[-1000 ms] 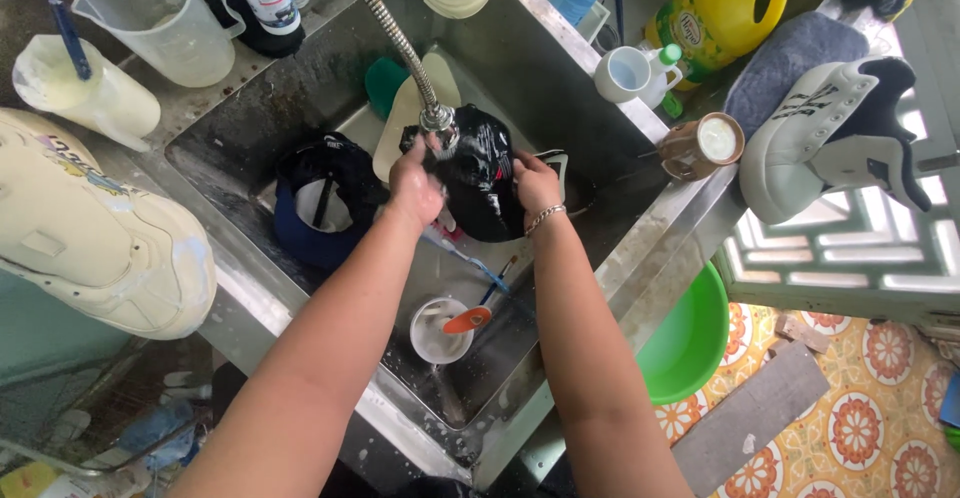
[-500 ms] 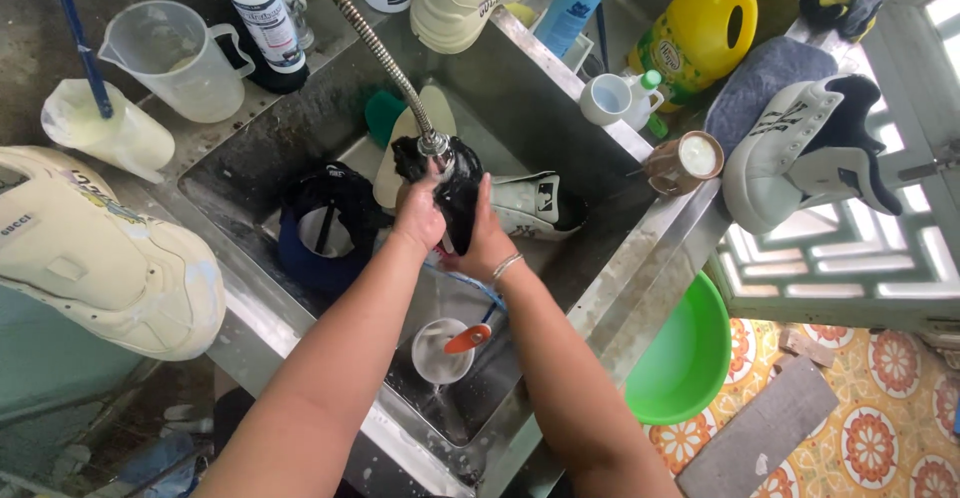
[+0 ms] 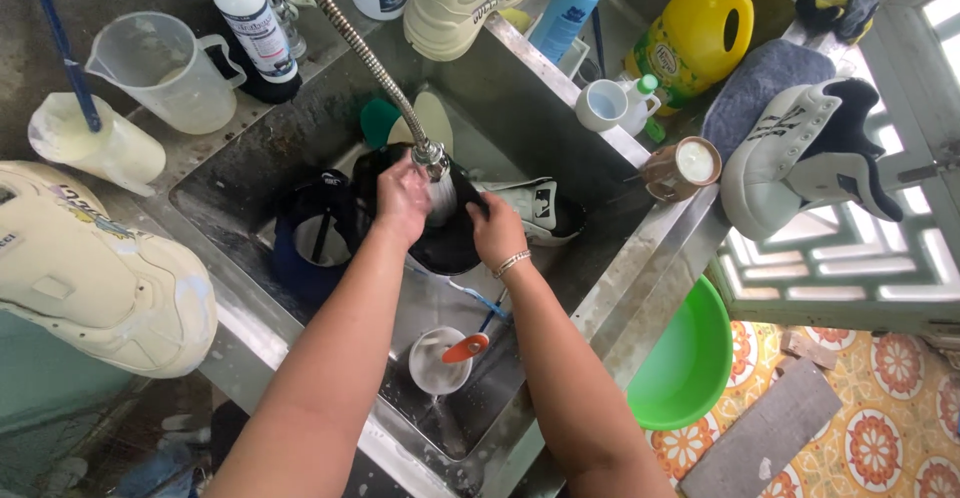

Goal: Scrubbing and rinsing a black cap in a workshop sink using a brush and detergent.

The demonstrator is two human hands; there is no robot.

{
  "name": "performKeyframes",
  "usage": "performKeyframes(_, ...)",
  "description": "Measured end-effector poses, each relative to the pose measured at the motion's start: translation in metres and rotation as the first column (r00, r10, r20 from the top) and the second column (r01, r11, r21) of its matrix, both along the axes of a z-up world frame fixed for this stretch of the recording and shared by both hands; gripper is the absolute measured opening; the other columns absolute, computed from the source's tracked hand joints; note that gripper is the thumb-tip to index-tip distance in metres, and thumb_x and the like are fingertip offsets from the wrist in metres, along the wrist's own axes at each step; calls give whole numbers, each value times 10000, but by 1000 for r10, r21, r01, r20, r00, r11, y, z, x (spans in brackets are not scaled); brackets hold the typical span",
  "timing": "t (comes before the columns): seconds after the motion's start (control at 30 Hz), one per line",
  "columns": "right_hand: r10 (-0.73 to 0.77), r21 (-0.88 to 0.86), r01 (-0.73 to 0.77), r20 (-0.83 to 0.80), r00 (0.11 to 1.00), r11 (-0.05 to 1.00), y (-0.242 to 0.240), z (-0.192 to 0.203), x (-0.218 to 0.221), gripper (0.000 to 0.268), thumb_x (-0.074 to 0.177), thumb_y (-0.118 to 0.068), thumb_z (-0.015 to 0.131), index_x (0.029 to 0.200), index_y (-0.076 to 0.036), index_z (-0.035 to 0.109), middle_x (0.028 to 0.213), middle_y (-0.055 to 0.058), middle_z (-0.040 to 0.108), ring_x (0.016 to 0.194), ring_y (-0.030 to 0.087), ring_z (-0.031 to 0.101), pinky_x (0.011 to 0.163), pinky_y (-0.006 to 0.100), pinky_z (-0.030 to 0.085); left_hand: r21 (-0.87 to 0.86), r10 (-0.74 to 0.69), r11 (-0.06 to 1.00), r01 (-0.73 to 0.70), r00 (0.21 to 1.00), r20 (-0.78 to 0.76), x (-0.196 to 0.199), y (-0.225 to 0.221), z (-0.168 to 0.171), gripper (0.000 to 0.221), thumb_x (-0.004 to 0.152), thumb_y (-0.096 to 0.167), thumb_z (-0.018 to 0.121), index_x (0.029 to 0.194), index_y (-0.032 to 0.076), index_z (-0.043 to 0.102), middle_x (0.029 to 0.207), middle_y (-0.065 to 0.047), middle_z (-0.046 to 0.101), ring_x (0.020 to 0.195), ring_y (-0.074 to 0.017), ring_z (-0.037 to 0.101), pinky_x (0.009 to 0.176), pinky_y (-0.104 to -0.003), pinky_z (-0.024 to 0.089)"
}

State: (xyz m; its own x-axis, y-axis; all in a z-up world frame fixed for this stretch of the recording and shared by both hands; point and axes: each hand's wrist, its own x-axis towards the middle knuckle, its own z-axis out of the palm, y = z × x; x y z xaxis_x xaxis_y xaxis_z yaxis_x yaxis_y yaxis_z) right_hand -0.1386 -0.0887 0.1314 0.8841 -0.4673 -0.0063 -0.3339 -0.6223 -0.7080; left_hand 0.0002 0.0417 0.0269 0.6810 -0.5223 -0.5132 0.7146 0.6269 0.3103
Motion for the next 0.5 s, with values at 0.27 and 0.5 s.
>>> performKeyframes(0.27,-125,780,180,-130,984,600,2,-51,16,269,945,-46,686,1202,28,661,1021,137,744,845,222,715,702,354,567,404,-30,865,-296,775,631,-12,15,92,353,920,22,581,1265,-20,647,1075,-63,700,890,-112,667,814,-246,519)
performKeyframes(0.5,-179,979,83,-50,983,184,18,-20,36,341,947,124,543,1277,41,516,1138,158,669,979,275,712,825,473,611,758,-226,388,-524,743,629,-34,44,92,570,825,7,810,1294,-59,492,1178,-175,588,1075,-282,621,840,-366,511)
